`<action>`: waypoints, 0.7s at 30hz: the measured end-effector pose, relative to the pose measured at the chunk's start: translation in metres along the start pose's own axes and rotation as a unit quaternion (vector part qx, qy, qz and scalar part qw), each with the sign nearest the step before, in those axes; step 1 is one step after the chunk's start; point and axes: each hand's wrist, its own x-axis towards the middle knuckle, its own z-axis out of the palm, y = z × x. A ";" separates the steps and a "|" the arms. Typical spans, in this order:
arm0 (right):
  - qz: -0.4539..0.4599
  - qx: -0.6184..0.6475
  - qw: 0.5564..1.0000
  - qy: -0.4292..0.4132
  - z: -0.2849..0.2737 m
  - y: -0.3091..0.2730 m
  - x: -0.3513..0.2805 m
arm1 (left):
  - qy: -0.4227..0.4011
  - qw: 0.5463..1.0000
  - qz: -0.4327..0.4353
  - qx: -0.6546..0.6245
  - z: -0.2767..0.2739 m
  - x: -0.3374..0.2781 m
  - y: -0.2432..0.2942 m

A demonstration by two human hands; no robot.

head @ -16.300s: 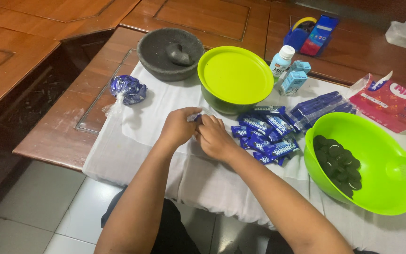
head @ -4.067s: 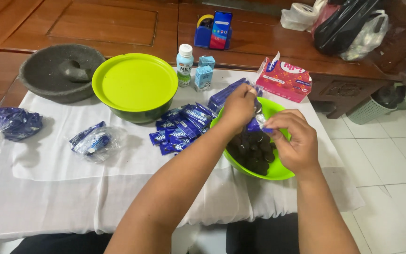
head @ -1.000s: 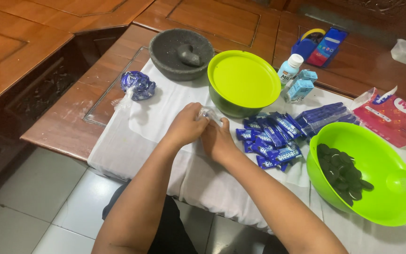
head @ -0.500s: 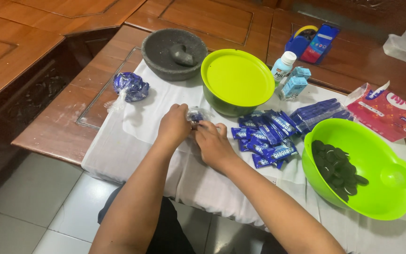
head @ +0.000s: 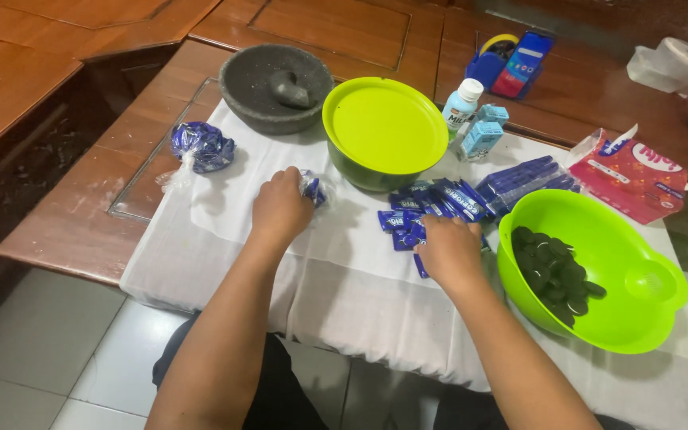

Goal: Unwrapping individual Oreo cookie packets and placing the cookies into a green plastic bowl

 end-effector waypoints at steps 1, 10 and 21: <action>0.000 0.001 1.000 0.001 0.000 0.000 -0.001 | 0.001 1.000 0.001 0.001 -0.005 -0.003 0.002; -0.025 0.025 0.999 0.030 -0.017 -0.012 -0.005 | -0.084 0.991 -0.028 -0.104 -0.038 -0.016 0.000; -0.039 0.568 0.801 0.187 -0.026 -0.019 0.000 | 0.001 0.997 0.073 0.035 -0.012 -0.006 -0.019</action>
